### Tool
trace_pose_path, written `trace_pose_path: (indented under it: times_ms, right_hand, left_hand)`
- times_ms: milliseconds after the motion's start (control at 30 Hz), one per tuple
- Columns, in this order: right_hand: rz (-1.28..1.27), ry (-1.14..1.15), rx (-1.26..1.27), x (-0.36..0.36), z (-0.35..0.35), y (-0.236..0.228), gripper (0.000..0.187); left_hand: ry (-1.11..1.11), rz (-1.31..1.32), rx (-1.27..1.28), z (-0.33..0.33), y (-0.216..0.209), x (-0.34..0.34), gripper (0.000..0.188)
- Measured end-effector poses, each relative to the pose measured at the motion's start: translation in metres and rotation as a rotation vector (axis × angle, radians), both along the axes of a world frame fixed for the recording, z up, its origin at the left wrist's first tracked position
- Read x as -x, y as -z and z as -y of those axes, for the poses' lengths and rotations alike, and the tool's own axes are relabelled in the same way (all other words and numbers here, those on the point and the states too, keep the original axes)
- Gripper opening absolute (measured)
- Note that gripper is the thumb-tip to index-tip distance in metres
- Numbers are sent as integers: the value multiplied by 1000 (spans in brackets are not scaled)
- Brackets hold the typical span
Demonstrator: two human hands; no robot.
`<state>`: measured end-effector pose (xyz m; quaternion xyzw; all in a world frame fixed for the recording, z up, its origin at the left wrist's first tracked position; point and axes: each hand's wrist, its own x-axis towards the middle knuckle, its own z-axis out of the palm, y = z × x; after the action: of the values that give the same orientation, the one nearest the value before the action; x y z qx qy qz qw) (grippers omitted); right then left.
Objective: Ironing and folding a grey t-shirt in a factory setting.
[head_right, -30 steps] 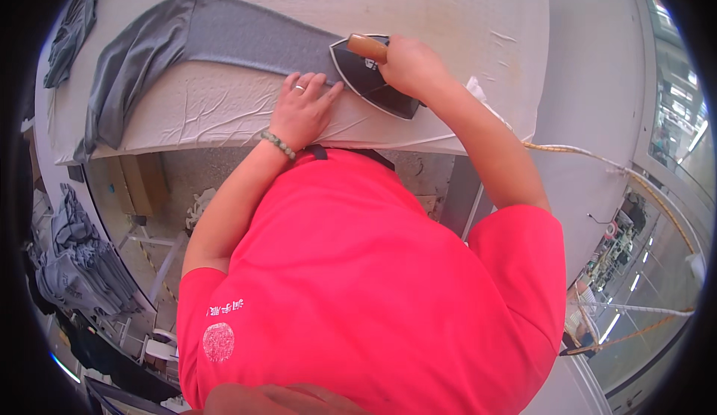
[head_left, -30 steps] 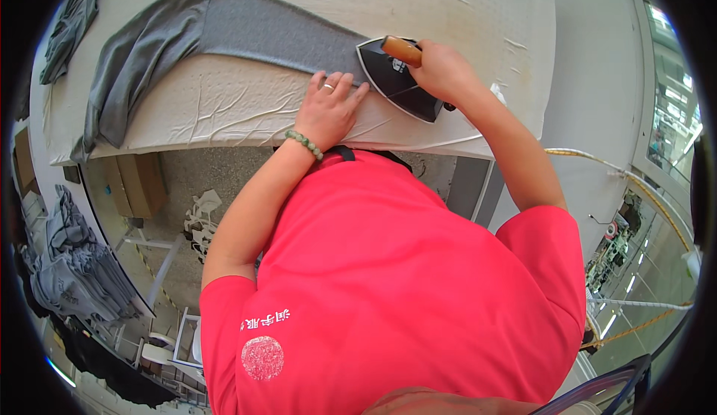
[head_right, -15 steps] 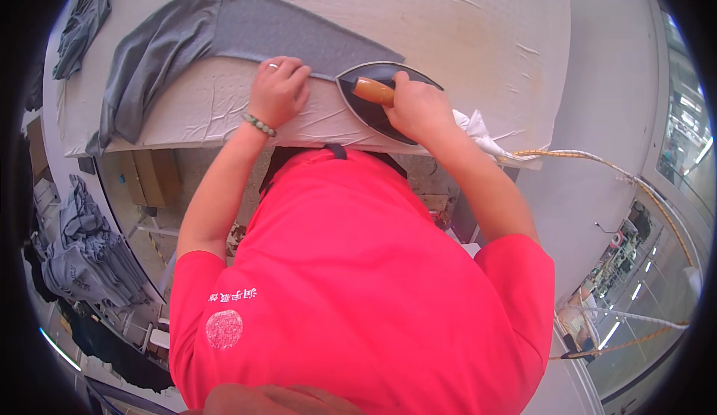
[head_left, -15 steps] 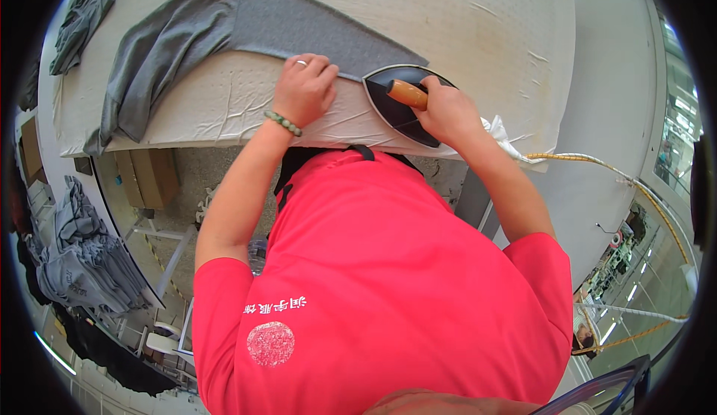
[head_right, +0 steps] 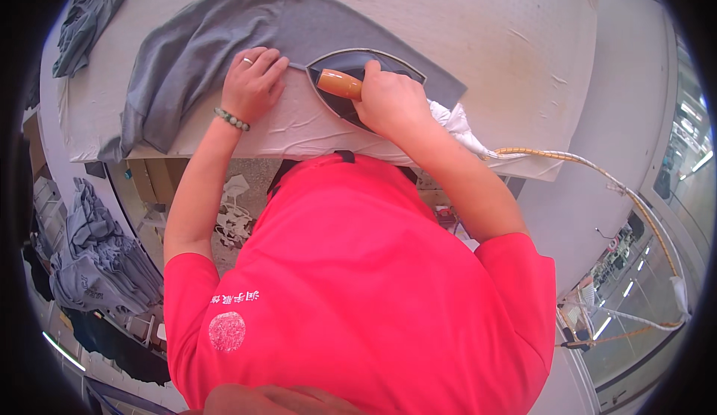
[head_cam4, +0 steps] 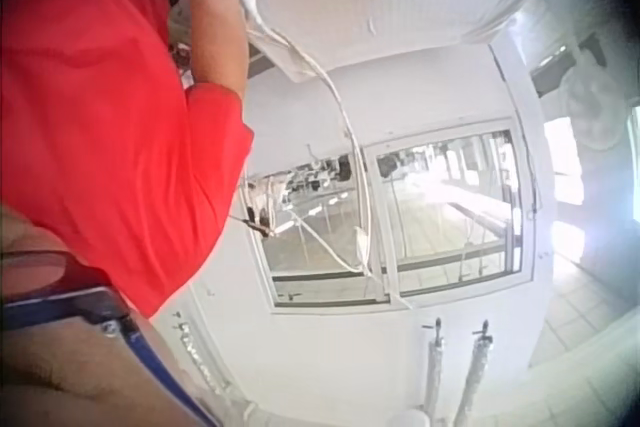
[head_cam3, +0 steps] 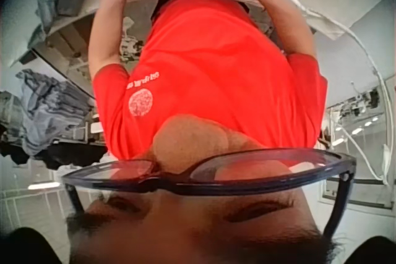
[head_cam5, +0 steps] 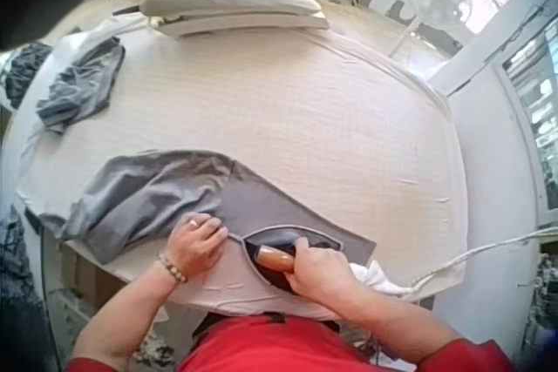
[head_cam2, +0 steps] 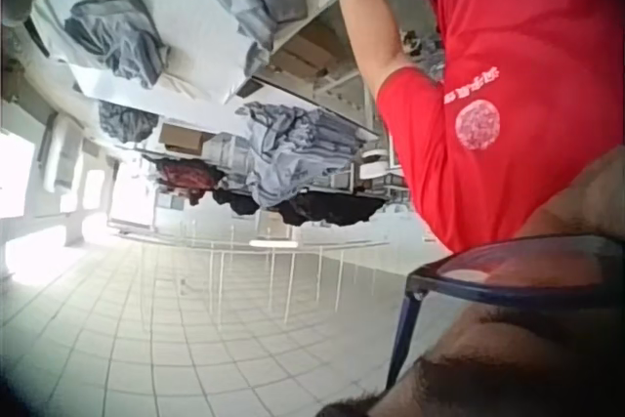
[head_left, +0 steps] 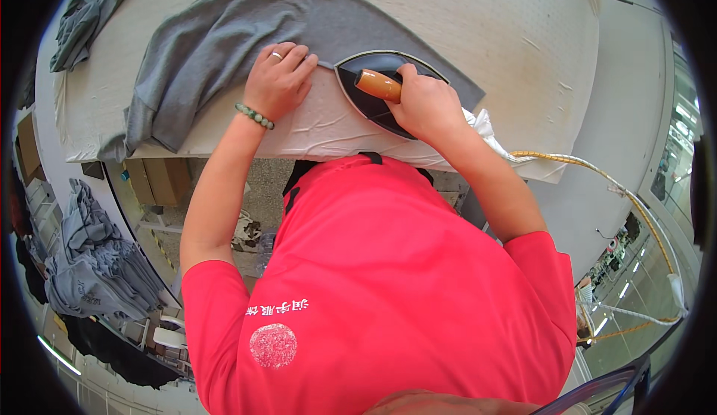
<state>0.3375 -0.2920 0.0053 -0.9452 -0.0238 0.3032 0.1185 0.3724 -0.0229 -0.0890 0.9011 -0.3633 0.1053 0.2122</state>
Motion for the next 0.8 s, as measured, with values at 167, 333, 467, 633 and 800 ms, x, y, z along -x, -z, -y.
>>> trace_pose_path:
  times_ms: [167,333,467,633,800]
  right_hand:
    - [-1,19,-16,-28,-53,-1,36]
    - [-65,41,-29,-48,-84,3,35]
    - [-82,5,-46,-77,-82,-3,37]
    - [132,233,-73,-120,-66,-1,38]
    - [32,273,53,-124,-12,-12,39]
  left_hand:
    - [-43,-76,83,-24,-4,-3,30]
    - [-183,-161,194,-62,-30,-15,28]
    - [-428,-5,126,-101,-61,-55,31]
    - [-716,-33,-85,-158,-60,-83,42]
    - [-868,-561,-49,-205,-57,-69,56]
